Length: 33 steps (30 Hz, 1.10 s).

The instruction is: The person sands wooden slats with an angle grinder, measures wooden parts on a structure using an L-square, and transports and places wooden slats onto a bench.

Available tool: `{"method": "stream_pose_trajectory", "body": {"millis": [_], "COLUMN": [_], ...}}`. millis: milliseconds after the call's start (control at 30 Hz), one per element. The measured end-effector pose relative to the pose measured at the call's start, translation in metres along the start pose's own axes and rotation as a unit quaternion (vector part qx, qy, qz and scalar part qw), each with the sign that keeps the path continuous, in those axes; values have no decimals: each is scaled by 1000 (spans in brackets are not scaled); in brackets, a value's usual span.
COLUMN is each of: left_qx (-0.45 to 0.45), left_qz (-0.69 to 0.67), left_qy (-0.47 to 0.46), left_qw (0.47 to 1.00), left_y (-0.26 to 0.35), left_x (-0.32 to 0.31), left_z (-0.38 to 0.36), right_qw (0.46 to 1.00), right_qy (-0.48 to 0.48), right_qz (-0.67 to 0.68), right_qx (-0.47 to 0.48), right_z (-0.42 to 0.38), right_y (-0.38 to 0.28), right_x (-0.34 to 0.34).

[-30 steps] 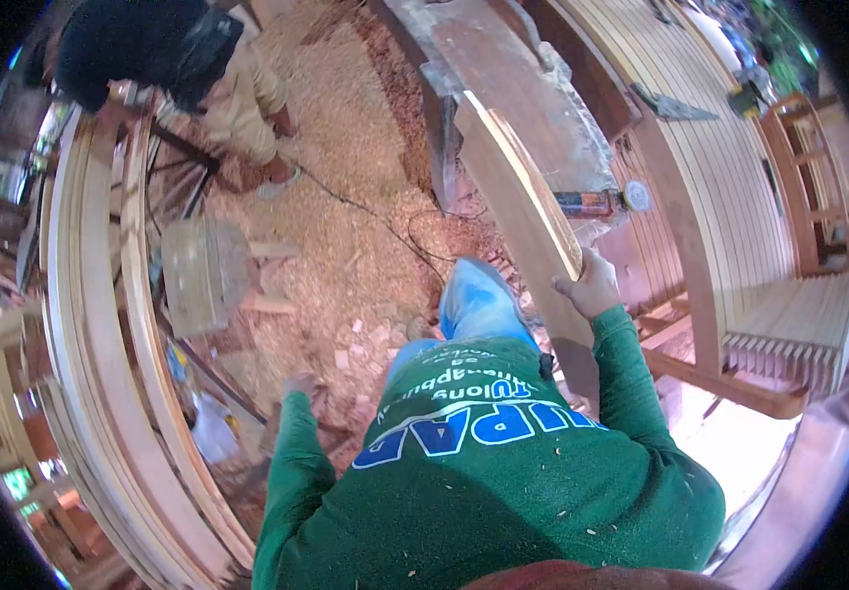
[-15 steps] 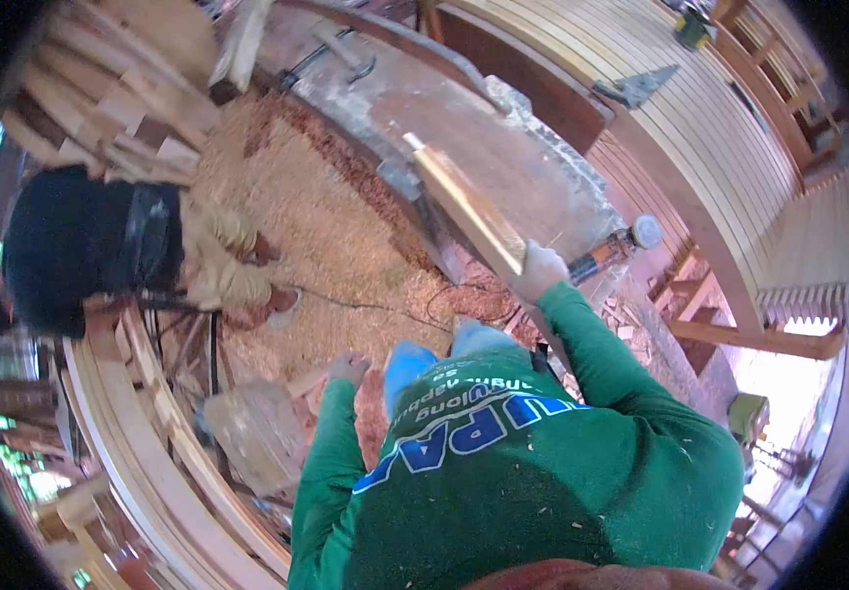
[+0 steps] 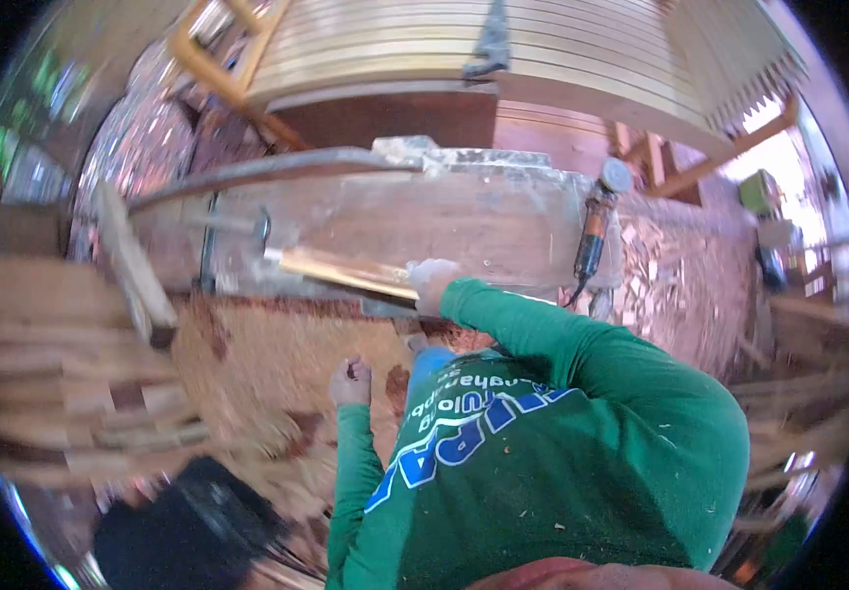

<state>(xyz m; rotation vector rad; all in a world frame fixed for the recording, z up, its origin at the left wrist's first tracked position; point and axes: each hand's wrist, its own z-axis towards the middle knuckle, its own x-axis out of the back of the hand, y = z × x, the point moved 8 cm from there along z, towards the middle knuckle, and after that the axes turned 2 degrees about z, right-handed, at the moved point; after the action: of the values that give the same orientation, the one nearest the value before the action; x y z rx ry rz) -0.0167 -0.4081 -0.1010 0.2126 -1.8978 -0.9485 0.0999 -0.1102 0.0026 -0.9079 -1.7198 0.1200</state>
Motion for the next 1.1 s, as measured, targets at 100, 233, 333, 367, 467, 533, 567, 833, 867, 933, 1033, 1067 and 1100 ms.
{"method": "stream_pose_trajectory", "body": {"millis": [100, 233, 333, 367, 467, 533, 567, 833, 867, 933, 1033, 1067, 1100], "left_qx": [-150, -412, -468, -483, -449, -448, -448, -398, -380, -343, -326, -326, -327], "left_qz": [73, 234, 325, 353, 334, 374, 392, 424, 433, 453, 462, 465, 482], "left_qy": [-2, 22, -66, -100, -180, -214, -224, -260, -277, -307, -283, -280, -284], "left_qw": [986, 880, 819, 795, 809, 783, 772, 771, 769, 764, 775, 774, 762], "left_y": [81, 207, 225, 222, 191, 203, 210, 237, 242, 259, 286, 283, 279], "left_x": [52, 94, 66, 50, -4, -23, -32, -63, -74, -98, -127, -139, -149], "left_z": [79, 129, 158, 168, 216, 210, 206, 190, 182, 165, 138, 135, 135], "right_qw": [1000, 998, 995, 993, 986, 975, 965, 775, 775, 775, 776, 756, 746], "right_qy": [-9, 19, 16, 27, 60, 145, 190, 316, 298, 264, 340, 295, 279], "right_qz": [-28, -50, -66, -60, -59, -14, 1, 108, 108, 111, 224, 205, 244], "right_qx": [-11, -41, -77, -93, -145, -170, -178, -536, -546, -564, -482, -547, -553], "right_z": [33, 70, 74, 75, 63, 25, 2, -238, -238, -232, -193, -183, -169], "right_y": [-21, -21, -9, 0, 16, 26, 37, 332, 356, 395, 405, 413, 427], "right_x": [9, 12, 19, 19, 14, 32, 44, 41, 29, 14, 15, 8, -4]}}
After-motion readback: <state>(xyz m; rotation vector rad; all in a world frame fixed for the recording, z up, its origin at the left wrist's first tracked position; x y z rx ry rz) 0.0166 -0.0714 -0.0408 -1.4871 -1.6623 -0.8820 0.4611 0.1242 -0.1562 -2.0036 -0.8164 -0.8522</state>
